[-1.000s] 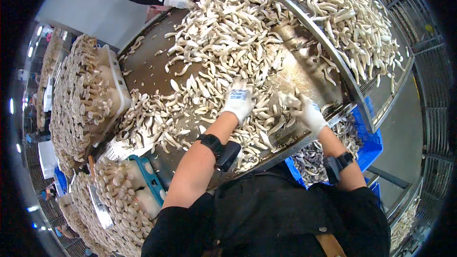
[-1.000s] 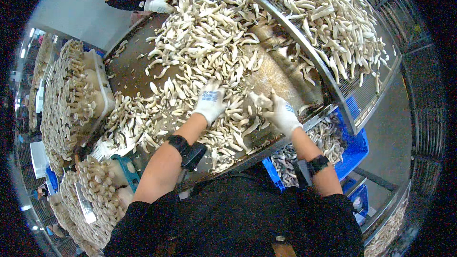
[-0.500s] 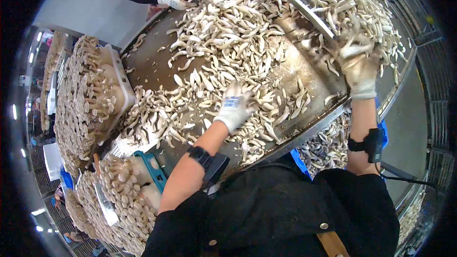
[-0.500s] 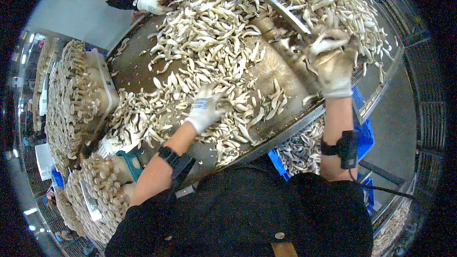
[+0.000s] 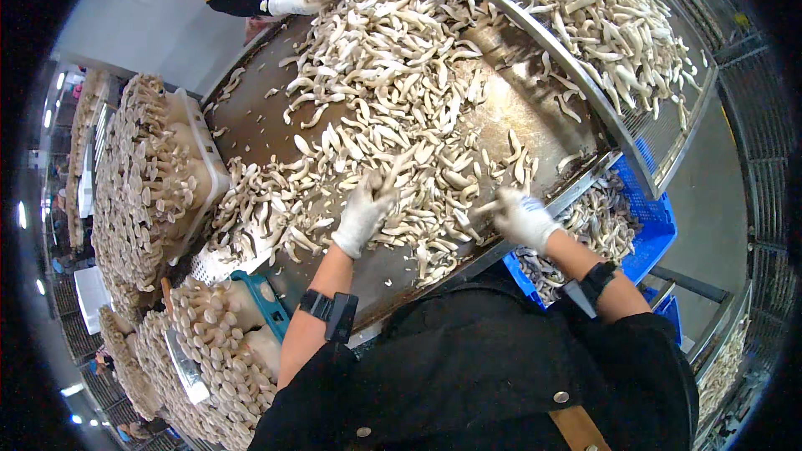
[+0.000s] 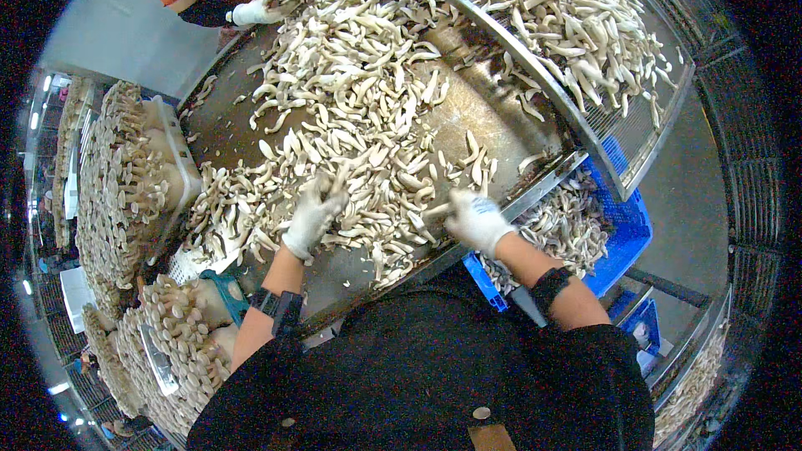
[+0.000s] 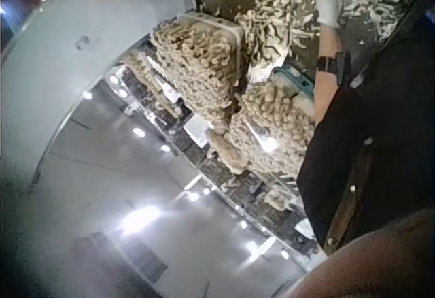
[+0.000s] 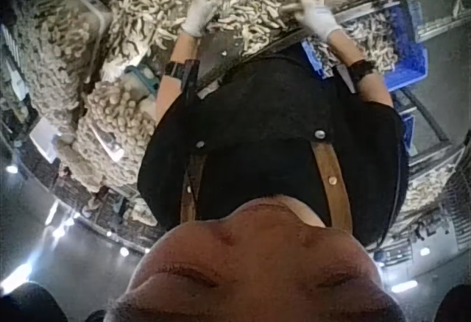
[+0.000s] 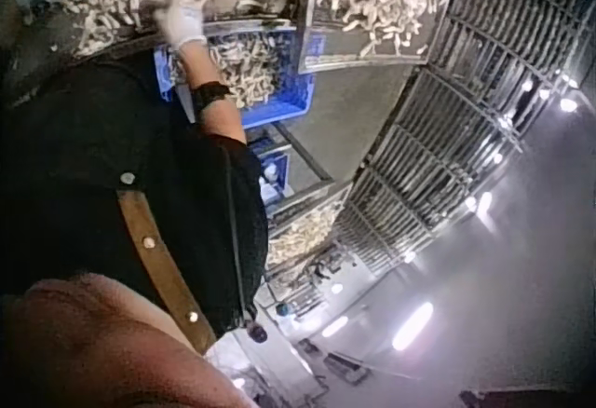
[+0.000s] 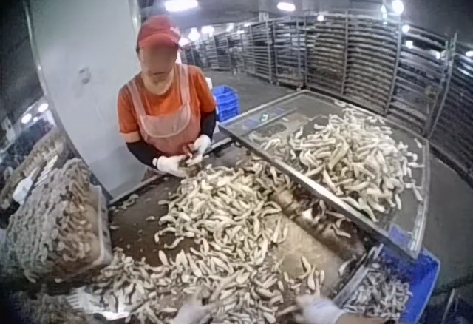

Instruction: Harvesting and processing mushrooms from growth jars using a large knife on an industrial conveyor table.

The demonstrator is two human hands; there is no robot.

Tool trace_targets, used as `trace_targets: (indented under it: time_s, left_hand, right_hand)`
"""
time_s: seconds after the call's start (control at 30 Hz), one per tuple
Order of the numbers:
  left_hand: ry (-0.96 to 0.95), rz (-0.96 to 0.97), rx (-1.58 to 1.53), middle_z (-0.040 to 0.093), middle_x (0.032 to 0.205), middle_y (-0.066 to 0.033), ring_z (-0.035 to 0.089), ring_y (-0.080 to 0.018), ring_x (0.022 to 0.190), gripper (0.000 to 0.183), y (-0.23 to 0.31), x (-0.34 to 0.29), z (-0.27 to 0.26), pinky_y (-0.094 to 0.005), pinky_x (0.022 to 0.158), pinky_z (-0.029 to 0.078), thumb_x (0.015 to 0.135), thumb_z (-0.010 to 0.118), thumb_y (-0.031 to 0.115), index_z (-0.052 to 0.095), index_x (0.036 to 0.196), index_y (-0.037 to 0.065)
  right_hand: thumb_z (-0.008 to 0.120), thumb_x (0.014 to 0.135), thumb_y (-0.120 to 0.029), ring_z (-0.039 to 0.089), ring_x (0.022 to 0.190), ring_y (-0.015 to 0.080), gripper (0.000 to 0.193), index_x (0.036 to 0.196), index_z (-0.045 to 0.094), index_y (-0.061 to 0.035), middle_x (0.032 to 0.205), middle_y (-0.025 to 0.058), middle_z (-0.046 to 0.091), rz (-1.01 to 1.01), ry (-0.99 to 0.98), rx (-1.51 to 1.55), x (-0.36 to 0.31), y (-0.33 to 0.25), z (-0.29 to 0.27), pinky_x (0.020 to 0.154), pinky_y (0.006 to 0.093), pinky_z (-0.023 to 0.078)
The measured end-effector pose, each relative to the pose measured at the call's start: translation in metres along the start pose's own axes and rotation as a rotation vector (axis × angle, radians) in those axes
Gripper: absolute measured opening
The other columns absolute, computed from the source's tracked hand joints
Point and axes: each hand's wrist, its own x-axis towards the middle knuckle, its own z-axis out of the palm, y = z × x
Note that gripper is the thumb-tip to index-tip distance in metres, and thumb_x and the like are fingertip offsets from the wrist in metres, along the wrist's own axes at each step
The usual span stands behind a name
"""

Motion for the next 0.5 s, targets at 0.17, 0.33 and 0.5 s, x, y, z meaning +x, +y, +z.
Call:
trace_targets:
  time_s: [0.17,0.33,0.5]
  left_hand:
    - [-0.13,-0.198,0.033,0.06,0.09,-0.0109,0.06,-0.0116,0.074,0.033,-0.052,-0.035,0.012,-0.0234,0.06,0.047,0.082,0.068,0.004,0.048,0.107,0.001]
    - [-0.066,-0.005,-0.231,0.054,0.116,-0.0071,0.053,-0.0102,0.098,0.035,-0.039,-0.064,0.046,-0.0245,0.086,0.043,0.088,0.058,0.005,0.049,0.121,-0.001]
    - [-0.369,0.11,0.099,0.042,0.126,-0.017,0.044,-0.0265,0.111,0.081,-0.054,-0.056,0.07,-0.0312,0.101,0.033,0.086,0.054,0.015,0.004,0.147,-0.003]
  right_hand:
    - [0.062,0.08,-0.034,0.061,0.095,0.0382,0.038,0.098,0.061,-0.0007,0.101,0.0239,0.061,0.037,-0.22,0.107,0.01,-0.042,0.043,0.084,0.0433,0.048]
    - [0.06,0.088,-0.023,0.061,0.091,0.0273,0.025,0.102,0.062,-0.0026,0.1,0.0203,0.062,0.029,-0.313,0.547,0.009,-0.008,0.047,0.082,0.0349,0.049]
    - [0.053,0.092,-0.003,0.057,0.098,0.0139,0.015,0.107,0.057,-0.0047,0.106,0.0043,0.06,0.082,-0.403,1.734,-0.003,-0.068,0.07,0.086,0.0247,0.047]
